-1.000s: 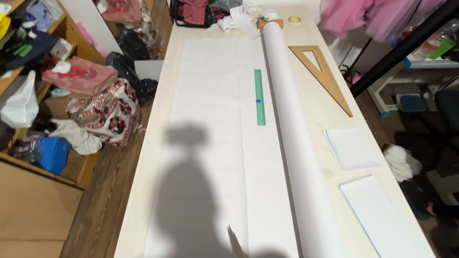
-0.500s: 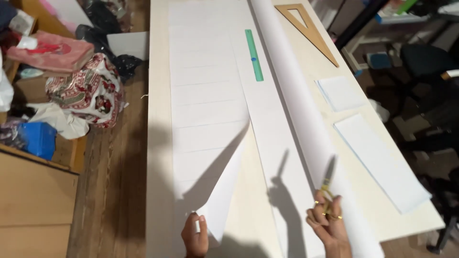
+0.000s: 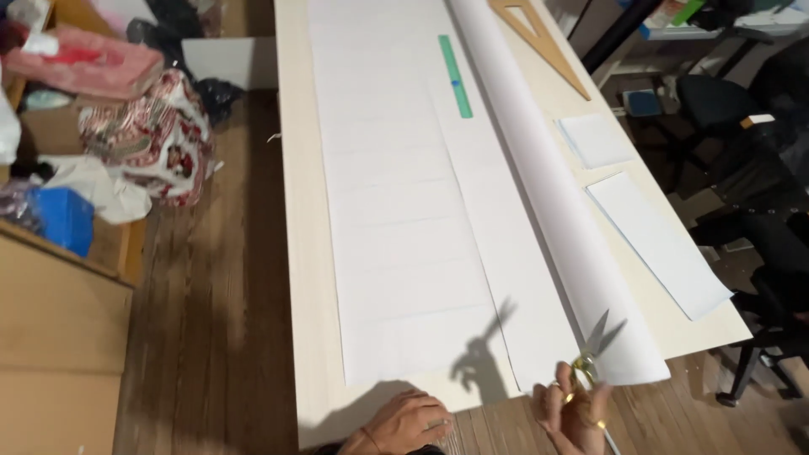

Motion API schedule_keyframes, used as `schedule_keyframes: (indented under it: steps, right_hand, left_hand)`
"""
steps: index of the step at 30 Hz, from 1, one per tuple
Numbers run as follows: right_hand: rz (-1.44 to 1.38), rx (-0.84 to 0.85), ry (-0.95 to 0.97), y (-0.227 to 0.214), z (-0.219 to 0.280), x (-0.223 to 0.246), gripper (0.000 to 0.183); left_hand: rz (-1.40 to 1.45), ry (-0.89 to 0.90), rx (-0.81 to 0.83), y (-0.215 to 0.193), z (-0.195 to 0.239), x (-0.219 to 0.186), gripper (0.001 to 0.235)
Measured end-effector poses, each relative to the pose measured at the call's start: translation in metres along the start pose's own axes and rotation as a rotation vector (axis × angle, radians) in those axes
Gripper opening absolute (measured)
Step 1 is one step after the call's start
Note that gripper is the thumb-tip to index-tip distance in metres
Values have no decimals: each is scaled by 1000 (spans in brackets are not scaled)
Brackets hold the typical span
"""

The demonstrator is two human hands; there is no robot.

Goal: Cutting a large sheet of paper into strips along pre-drawn lines using scissors

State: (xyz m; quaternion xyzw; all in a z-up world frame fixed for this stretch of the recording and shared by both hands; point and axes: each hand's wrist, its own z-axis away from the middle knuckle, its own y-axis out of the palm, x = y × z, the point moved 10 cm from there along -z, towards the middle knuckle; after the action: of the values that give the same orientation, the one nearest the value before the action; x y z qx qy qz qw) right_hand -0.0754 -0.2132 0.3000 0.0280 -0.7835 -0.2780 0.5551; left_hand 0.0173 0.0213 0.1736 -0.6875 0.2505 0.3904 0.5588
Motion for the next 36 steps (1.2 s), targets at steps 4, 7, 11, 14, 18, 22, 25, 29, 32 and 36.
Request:
schedule_keyframes:
  steps: [4,7,11,14,18,22,25,29,32,36]
  right_hand:
    - [16,103,306,-27,9,-61,44]
    - [158,-260,554,2,33,-62,34]
    - [240,-16,501,42,34,-113,36]
    - [35,-186,646,55,55,-181,16]
    - [187,-16,561,174,14,-209,42]
    - [-8,-22,419,279,-44,-247,63]
    - [75,-89,387,314,-71,-293,68]
    - [72,-62,315,382,-105,-289,69]
    - [251,-194,457,364,-107,-306,68]
    - [217,-242,368,329,-126,-329,54]
  left_hand:
    - [5,3,150,9,45,-15,46]
    - [53,23,-34,-4,66,1,25]
    - [-10,-71,-44,-5,95,43,33]
    - [-49,48,-200,-41,120,61,37]
    - [-107,217,-346,-119,175,101,26]
    - [-70,-465,-94,-171,254,231,34]
    - [-108,-181,25,-282,272,225,49]
    - [-207,-291,84,-360,302,272,59]
    - [-135,-332,136,-412,281,262,59]
    - [-117,-189,300,-412,220,266,65]
